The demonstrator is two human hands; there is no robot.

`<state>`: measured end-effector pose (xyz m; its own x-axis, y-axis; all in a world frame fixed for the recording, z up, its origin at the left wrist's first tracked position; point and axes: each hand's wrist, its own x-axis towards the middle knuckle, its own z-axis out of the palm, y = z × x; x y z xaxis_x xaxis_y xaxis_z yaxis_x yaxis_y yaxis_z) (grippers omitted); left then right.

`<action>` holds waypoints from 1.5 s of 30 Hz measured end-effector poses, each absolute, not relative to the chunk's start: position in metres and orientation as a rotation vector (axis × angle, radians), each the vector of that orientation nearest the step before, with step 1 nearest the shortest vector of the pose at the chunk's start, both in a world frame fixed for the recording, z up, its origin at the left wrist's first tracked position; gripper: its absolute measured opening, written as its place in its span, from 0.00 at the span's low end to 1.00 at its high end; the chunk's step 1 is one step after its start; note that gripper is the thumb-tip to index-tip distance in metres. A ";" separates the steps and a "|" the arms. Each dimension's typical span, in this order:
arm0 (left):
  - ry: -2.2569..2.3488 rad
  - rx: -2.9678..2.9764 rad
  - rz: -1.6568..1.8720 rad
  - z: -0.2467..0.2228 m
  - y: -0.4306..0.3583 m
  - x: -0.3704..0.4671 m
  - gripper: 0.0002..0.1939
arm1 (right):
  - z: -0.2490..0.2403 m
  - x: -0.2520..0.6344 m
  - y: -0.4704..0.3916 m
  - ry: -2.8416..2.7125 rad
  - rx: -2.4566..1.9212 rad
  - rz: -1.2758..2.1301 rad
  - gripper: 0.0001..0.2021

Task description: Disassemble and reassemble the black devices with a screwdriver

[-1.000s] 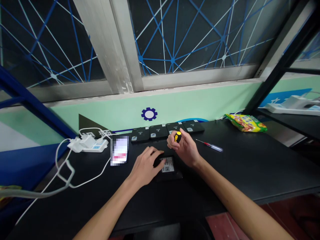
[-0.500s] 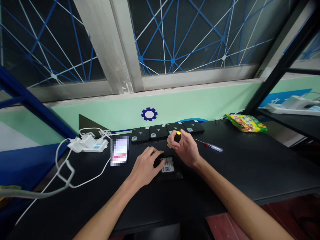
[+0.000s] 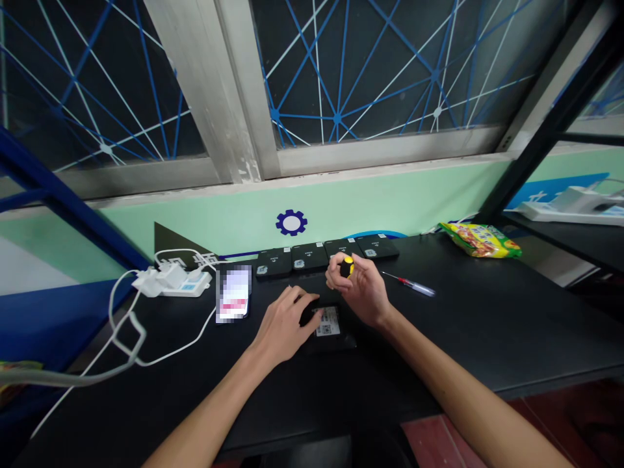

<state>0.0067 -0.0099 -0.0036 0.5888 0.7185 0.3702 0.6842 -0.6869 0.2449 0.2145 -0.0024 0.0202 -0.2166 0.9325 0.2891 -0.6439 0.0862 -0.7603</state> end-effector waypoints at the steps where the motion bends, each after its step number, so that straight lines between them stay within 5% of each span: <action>1: 1.209 2.732 0.683 -0.004 -0.010 0.006 0.13 | 0.021 0.214 -0.003 -0.969 -0.386 1.512 0.14; 4: 1.209 2.731 0.676 -0.005 -0.010 0.006 0.13 | 0.021 0.214 -0.004 -0.951 -0.370 1.505 0.10; 10: 1.197 2.732 0.688 -0.004 -0.010 0.006 0.13 | 0.019 0.213 -0.002 -0.994 -0.412 1.490 0.19; 17: 1.198 2.727 0.686 -0.003 -0.010 0.006 0.13 | 0.020 0.213 -0.003 -0.915 -0.343 1.521 0.10; 25: 1.197 2.714 0.683 -0.004 -0.009 0.006 0.13 | 0.017 0.212 -0.001 -0.980 -0.410 1.497 0.20; 32: 1.195 2.716 0.688 -0.004 -0.009 0.006 0.13 | 0.019 0.212 -0.003 -0.948 -0.369 1.478 0.11; 38: 1.179 2.711 0.732 -0.002 -0.010 0.007 0.12 | 0.018 0.209 -0.002 -0.990 -0.491 1.459 0.22; 45: 1.192 2.708 0.697 -0.003 -0.009 0.007 0.13 | 0.019 0.209 -0.004 -0.922 -0.424 1.457 0.12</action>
